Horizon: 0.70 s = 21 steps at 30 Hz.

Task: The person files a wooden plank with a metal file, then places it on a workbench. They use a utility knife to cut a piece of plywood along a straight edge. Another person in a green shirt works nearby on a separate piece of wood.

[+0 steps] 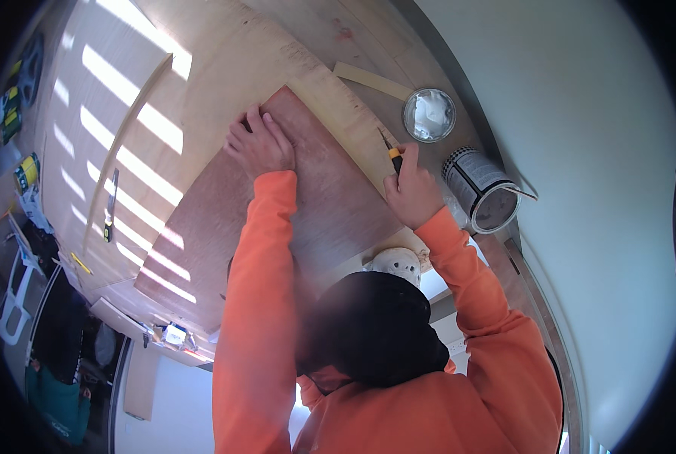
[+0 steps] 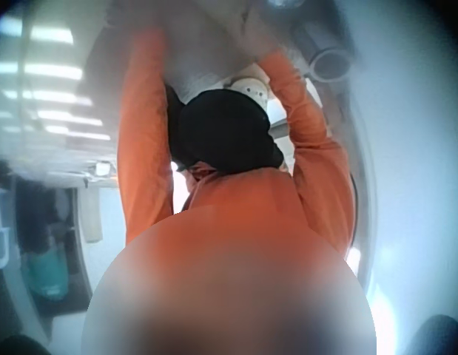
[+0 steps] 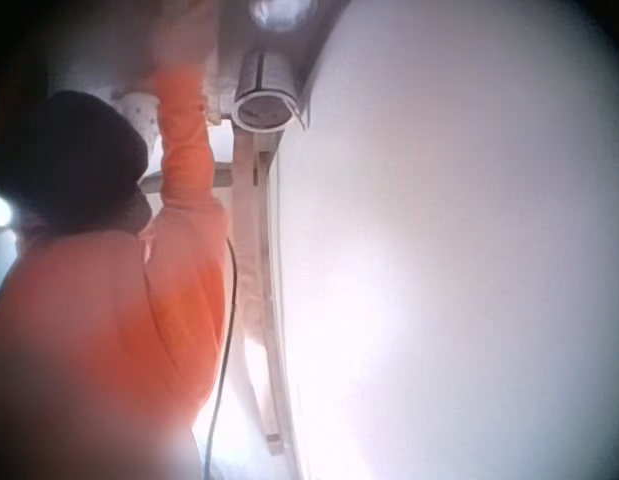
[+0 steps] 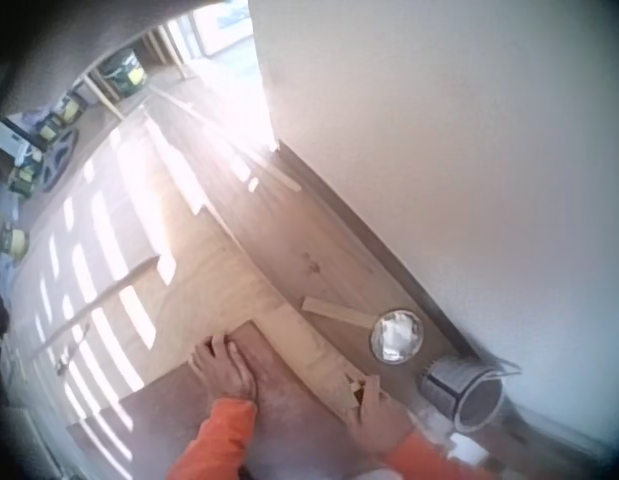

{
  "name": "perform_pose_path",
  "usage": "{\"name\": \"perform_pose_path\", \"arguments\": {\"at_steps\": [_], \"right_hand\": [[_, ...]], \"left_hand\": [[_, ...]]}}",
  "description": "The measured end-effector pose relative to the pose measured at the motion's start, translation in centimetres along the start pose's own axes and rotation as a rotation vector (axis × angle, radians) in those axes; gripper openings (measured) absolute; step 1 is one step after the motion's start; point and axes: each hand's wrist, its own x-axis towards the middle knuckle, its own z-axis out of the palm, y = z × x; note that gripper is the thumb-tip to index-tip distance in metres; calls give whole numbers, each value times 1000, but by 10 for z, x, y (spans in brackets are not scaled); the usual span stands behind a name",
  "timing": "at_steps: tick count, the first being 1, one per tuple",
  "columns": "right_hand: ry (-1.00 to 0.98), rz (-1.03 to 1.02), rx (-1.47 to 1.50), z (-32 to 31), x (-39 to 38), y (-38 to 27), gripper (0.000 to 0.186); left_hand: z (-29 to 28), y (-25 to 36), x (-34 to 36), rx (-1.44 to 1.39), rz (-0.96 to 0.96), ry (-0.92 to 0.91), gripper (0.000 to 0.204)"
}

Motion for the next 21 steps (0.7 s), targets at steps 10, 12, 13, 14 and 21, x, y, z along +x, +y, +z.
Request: {"name": "perform_pose_path", "arguments": {"at_steps": [10, 12, 13, 14, 21], "right_hand": [[-253, 287, 564, 12, 39, -23, 35], [-302, 341, 700, 16, 43, -27, 36], [-300, 330, 735, 18, 44, -29, 35], [-309, 313, 780, 20, 44, -30, 33], [-306, 295, 847, 27, 49, -33, 24]], "left_hand": [[-1, 0, 1, -12, 15, 28, 30], [-2, 0, 1, -24, 24, 39, 29], [-2, 0, 1, -19, 23, 32, 29], [-3, 0, 1, -22, 18, 17, 28], [-4, 1, 2, -27, 27, 22, 28]]}}
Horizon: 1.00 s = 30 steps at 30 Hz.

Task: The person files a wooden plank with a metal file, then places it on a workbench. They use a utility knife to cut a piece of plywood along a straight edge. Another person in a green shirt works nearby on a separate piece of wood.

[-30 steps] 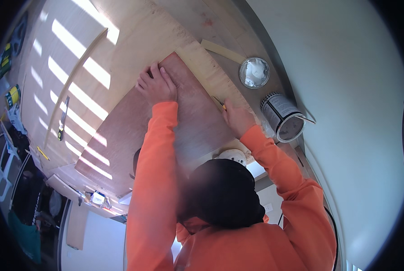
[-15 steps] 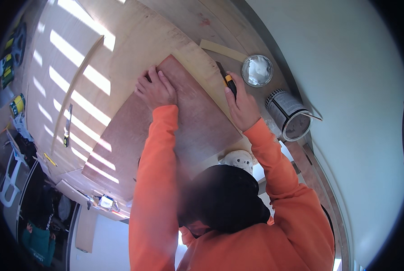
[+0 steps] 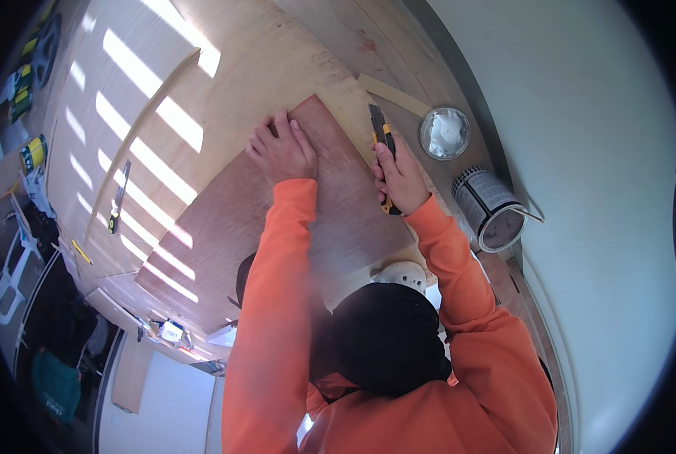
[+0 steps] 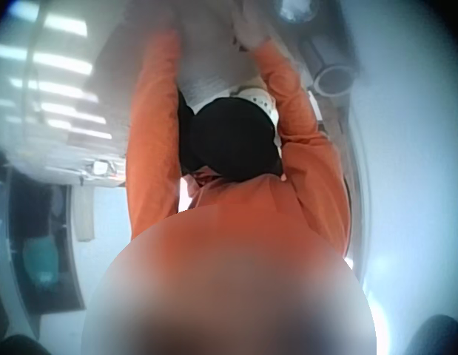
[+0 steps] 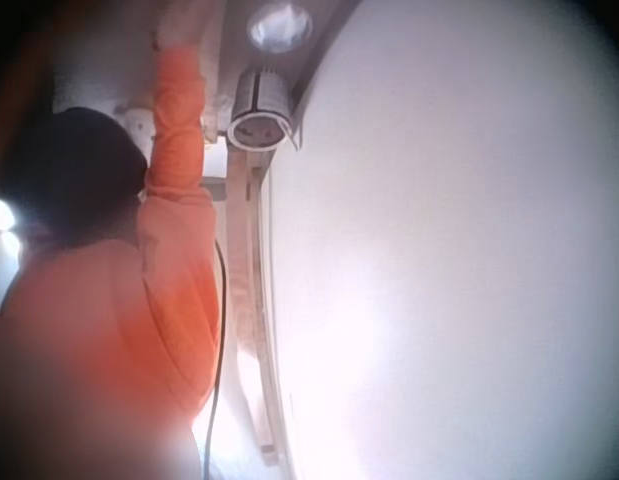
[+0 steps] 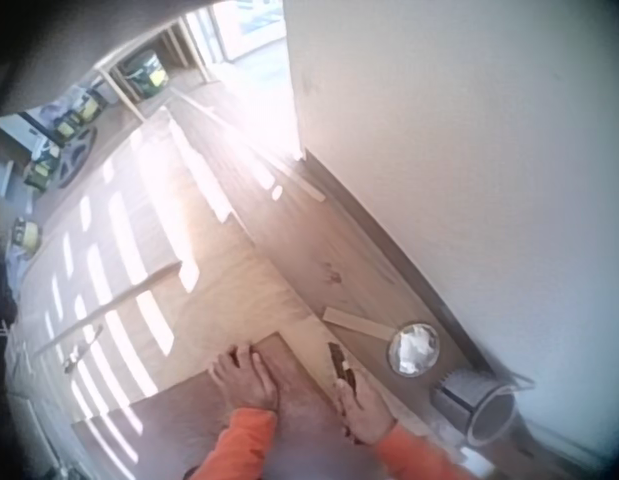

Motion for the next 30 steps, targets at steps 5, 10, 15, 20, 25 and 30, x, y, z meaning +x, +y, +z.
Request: {"name": "perform_pose_path", "arguments": {"at_steps": [5, 10, 15, 20, 25, 30], "right_hand": [[-60, -9, 36, 2, 5, 0, 28], [-49, -115, -148, 9, 12, 0, 26], [62, -322, -484, 15, 21, -15, 27], [108, -338, -775, 20, 33, -33, 31], [55, -434, -691, 22, 41, -32, 31], [54, -380, -671, 19, 40, -25, 29]], "left_hand": [[1, 0, 0, -9, -7, -5, 27], [2, 0, 0, -13, -8, -6, 27], [3, -1, -1, -3, -15, 2, 27], [4, -1, -2, 13, 2, 25, 27], [3, 0, -2, 6, -19, -5, 28], [3, 0, -2, -14, -17, -2, 29]]}}
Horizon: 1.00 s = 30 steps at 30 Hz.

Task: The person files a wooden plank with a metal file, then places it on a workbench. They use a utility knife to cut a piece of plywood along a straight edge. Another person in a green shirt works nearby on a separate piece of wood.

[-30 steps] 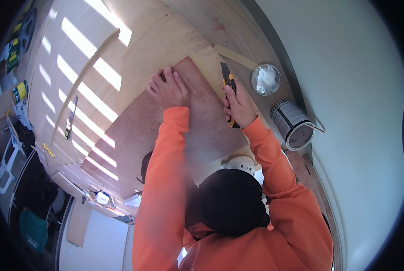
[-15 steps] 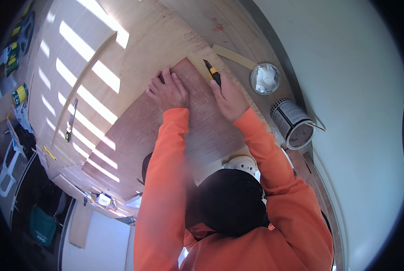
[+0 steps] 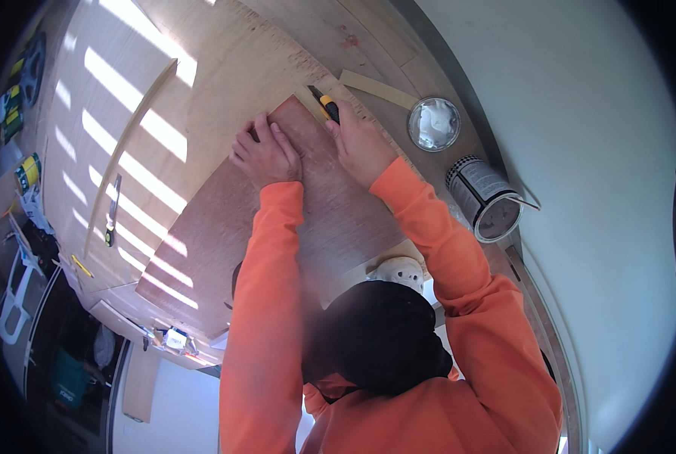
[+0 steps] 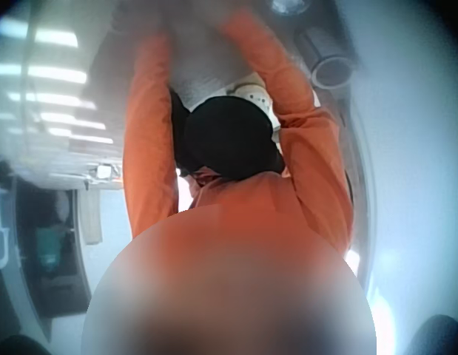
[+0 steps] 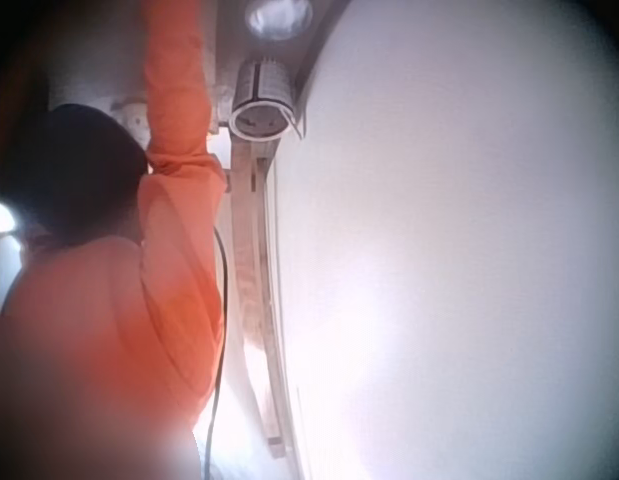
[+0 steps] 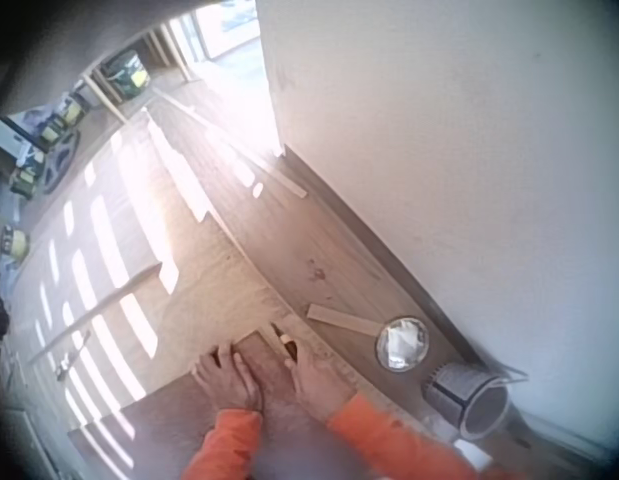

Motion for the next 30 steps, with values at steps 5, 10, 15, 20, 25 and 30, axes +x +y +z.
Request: {"name": "perform_pose_path", "arguments": {"at_steps": [5, 10, 15, 20, 25, 30], "right_hand": [[-37, 40, -58, 3, 1, 0, 25], [-22, -24, -132, 7, 4, -4, 24], [-37, -45, -180, 6, 5, -5, 24], [-28, -91, -232, 8, 9, -3, 24], [-28, -109, -282, 7, 13, -3, 25], [-80, -48, -342, 4, 15, -8, 25]], "left_hand": [[1, -1, 0, 18, 2, 0, 30], [2, -2, 0, 11, 2, 3, 30], [1, -1, 1, 7, 1, 7, 30], [0, -1, 1, 11, 5, 4, 29], [0, -1, 0, 13, 4, 0, 29], [1, -1, 0, 15, 29, 25, 26]]}}
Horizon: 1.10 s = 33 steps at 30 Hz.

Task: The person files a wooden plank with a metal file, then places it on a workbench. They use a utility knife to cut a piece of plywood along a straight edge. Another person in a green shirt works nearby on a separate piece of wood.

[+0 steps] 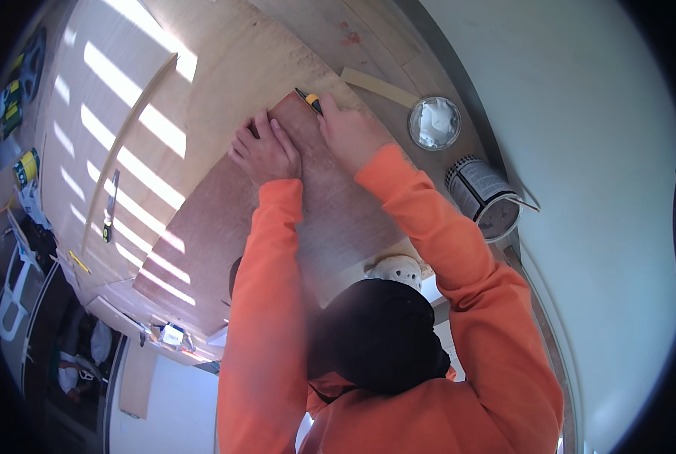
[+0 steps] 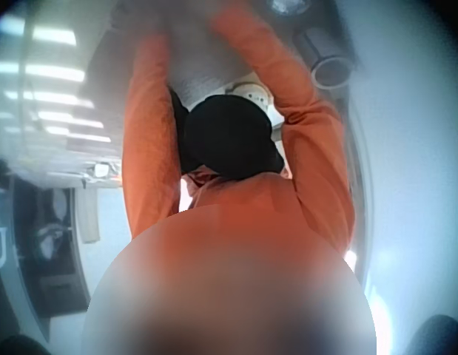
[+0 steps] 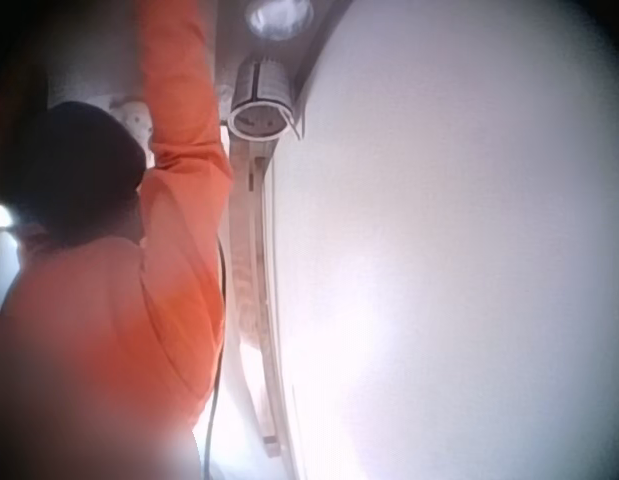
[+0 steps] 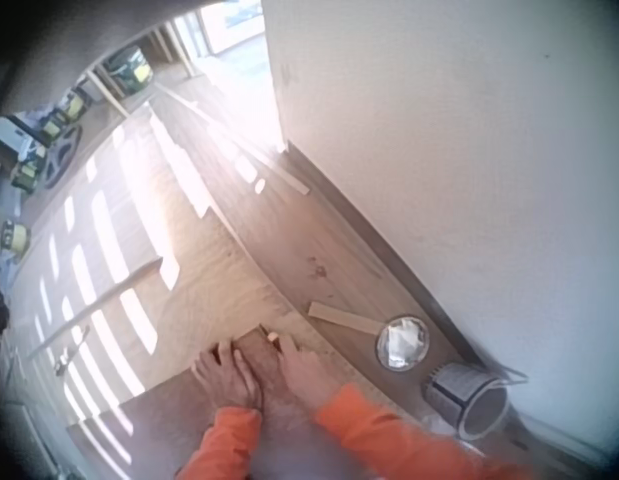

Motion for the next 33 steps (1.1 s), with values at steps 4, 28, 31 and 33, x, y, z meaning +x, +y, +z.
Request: {"name": "perform_pose_path", "arguments": {"at_steps": [4, 28, 31, 33], "right_hand": [[-13, 86, -23, 5, 4, -7, 25], [156, 59, -4, -15, -68, 5, 28], [132, 73, 102, -16, -34, -3, 31], [75, 97, 152, -13, -12, -5, 32]], "left_hand": [[-1, 0, 0, 21, -9, -15, 26], [-1, 0, 0, 19, -18, -37, 31], [-1, 0, -1, 3, 7, -32, 34], [-1, 0, 0, 17, 1, -40, 35]]}}
